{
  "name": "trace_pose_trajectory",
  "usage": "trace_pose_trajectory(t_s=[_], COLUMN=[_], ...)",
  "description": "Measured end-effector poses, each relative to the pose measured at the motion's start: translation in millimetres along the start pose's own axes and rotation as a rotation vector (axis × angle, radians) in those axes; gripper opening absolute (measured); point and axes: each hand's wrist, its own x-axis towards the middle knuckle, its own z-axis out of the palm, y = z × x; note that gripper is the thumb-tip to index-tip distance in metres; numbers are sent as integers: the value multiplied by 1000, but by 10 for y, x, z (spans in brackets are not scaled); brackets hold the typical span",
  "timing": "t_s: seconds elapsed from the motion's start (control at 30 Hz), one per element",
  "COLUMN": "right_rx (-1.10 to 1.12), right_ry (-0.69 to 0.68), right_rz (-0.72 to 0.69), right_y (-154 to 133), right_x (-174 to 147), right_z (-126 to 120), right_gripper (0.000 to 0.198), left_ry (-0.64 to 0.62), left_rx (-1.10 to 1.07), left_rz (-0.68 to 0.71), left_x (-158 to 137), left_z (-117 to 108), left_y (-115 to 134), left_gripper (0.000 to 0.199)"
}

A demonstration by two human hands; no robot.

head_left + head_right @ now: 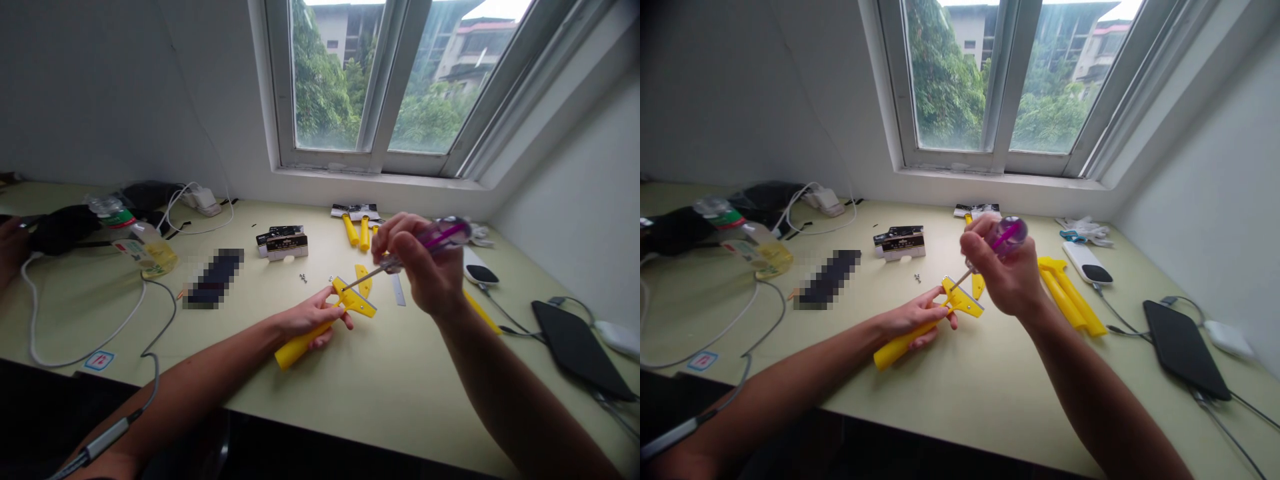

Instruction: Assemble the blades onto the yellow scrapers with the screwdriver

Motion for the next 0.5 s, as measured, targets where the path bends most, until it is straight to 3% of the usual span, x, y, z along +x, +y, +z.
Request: trace_pose_trajectory(t_s=[0.07, 0.2, 0.37, 0.5], right_rx=[-218, -430, -975, -1266], right_ry=[93, 198, 171, 167], right_rz=[-60, -130, -106, 6], right_y=[-17, -46, -166, -359], right_x=[7, 35, 45, 23], right_z=[-4, -68, -238, -426], right_gripper=[21, 52, 32, 37], left_ry=[12, 10, 43, 64], left_rx=[18, 43, 63, 89], left_rz=[-12, -40, -39, -43], left_x=[-4, -1, 28, 42], left_z=[19, 37, 0, -5], left_y=[4, 3, -28, -50], left_gripper=[58, 60, 49, 45])
